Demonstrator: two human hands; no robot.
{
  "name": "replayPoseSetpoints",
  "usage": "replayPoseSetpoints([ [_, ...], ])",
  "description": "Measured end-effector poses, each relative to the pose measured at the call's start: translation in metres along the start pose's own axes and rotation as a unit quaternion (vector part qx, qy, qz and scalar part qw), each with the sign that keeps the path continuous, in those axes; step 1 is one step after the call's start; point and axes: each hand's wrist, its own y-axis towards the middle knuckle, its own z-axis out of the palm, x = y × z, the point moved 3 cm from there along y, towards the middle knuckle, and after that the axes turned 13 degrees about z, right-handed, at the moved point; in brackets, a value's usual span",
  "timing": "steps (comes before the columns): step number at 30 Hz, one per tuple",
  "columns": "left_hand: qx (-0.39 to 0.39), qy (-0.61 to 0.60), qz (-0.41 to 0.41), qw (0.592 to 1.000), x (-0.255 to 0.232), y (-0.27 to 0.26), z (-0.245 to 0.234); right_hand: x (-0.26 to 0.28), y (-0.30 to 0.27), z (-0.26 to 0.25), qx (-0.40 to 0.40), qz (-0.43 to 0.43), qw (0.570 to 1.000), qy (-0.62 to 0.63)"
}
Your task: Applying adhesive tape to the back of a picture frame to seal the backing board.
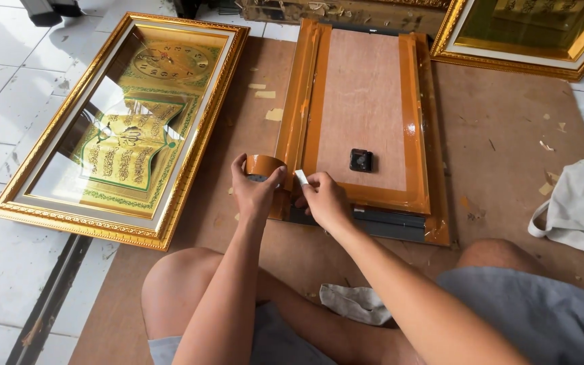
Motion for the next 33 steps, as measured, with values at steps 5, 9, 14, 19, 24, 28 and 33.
replayPoseSetpoints([
  [5, 0.005, 0.014, 0.002, 1.000, -0.006, -0.001, -0.002, 0.012, -0.009, 0.008, 0.002, -0.013, 0.999, -0.033],
  [9, 0.002, 0.015, 0.010, 1.000, -0.011, -0.001, -0.001, 0.017, -0.011, 0.014, -0.003, -0.024, 0.998, -0.061],
  [14, 0.013, 0.024, 0.012, 1.000, -0.006, 0.002, 0.000, 0.017, 0.021, 0.025, -0.005, -0.044, 0.995, -0.085],
  [19, 0.005, 0.010, 0.009, 1.000, -0.004, 0.003, 0.000, 0.024, 0.007, 0.032, 0.005, -0.037, 0.993, -0.113],
  [24, -0.063, -0.043, 0.026, 0.997, 0.007, 0.020, -0.011, 0.006, -0.044, 0.042, 0.084, 0.002, 0.971, -0.224],
  [28, -0.084, -0.059, -0.009, 0.995, 0.019, 0.028, -0.014, -0.038, -0.048, 0.041, 0.206, 0.008, 0.934, -0.293],
  [33, -0.058, 0.001, -0.015, 0.998, 0.009, 0.020, -0.003, -0.006, -0.061, 0.026, 0.102, -0.079, 0.834, -0.536],
])
